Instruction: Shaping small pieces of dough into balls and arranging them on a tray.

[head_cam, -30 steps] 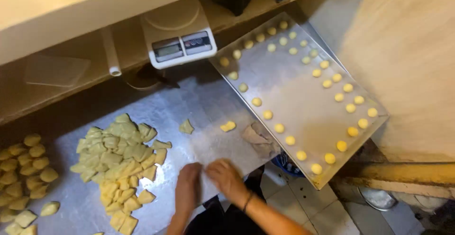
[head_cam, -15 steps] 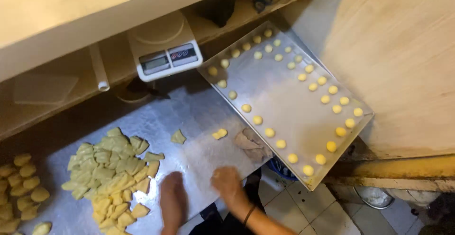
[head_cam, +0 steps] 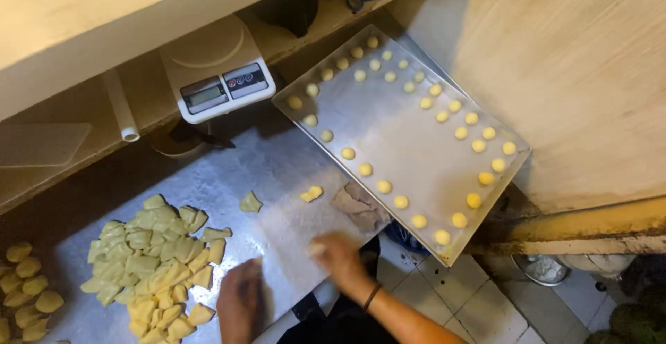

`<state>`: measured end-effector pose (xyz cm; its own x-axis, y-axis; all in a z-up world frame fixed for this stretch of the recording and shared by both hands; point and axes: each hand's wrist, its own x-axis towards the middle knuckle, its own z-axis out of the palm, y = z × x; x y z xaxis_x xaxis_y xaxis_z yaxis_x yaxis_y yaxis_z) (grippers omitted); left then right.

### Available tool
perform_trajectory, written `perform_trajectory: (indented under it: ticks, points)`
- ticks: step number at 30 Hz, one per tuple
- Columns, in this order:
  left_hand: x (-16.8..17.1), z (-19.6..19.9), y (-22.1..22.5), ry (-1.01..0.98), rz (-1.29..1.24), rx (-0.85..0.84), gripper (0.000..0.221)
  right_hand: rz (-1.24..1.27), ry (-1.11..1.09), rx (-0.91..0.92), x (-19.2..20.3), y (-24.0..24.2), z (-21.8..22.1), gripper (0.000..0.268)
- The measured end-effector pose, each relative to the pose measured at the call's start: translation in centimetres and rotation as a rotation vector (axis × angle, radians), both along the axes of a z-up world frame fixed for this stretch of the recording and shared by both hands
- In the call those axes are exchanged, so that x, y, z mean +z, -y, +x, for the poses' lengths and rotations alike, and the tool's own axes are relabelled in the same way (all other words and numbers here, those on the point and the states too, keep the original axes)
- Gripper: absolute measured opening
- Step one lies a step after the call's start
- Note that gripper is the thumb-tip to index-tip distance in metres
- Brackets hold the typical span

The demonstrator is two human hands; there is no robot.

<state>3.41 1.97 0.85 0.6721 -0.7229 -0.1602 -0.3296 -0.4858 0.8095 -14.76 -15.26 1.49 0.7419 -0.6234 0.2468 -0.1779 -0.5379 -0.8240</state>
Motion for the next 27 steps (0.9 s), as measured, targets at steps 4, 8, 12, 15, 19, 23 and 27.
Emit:
perform_trajectory:
  ticks: [4, 8, 12, 15, 19, 23, 27]
  points:
    - [-1.6, -0.4, 0.6, 0.286, -0.082, 0.049, 0.034, -0.232, -0.023, -0.243, 1.2, 1.4, 0.7, 0.027]
    - [1.7, 0.6, 2.7, 0.259, -0.054, -0.023, 0.027, -0.461, -0.051, 0.104, -0.9, 3.0, 1.9, 0.023]
    - [3.7, 0.3, 2.7, 0.273, -0.133, 0.012, 0.022, -0.338, -0.062, -0.229, -0.9, 1.6, 1.5, 0.013]
    - [-2.0, -1.5, 2.6, 0.284, -0.179, -0.005, 0.022, -0.429, -0.118, -0.053, 0.4, -1.1, 2.2, 0.017]
    - [1.4, 0.5, 2.2, 0.298, -0.089, -0.048, 0.025, -0.369, -0.103, -0.025, -1.1, 0.0, 1.2, 0.017]
    - [-2.1, -2.9, 1.1, 0.303, -0.128, 0.025, 0.033, -0.316, -0.140, -0.055, 2.4, -3.1, 1.1, 0.018]
    - [-1.1, -1.3, 0.8, 0.172, -0.094, -0.001, 0.031, -0.030, 0.013, 0.049, 0.3, -0.6, 0.5, 0.037]
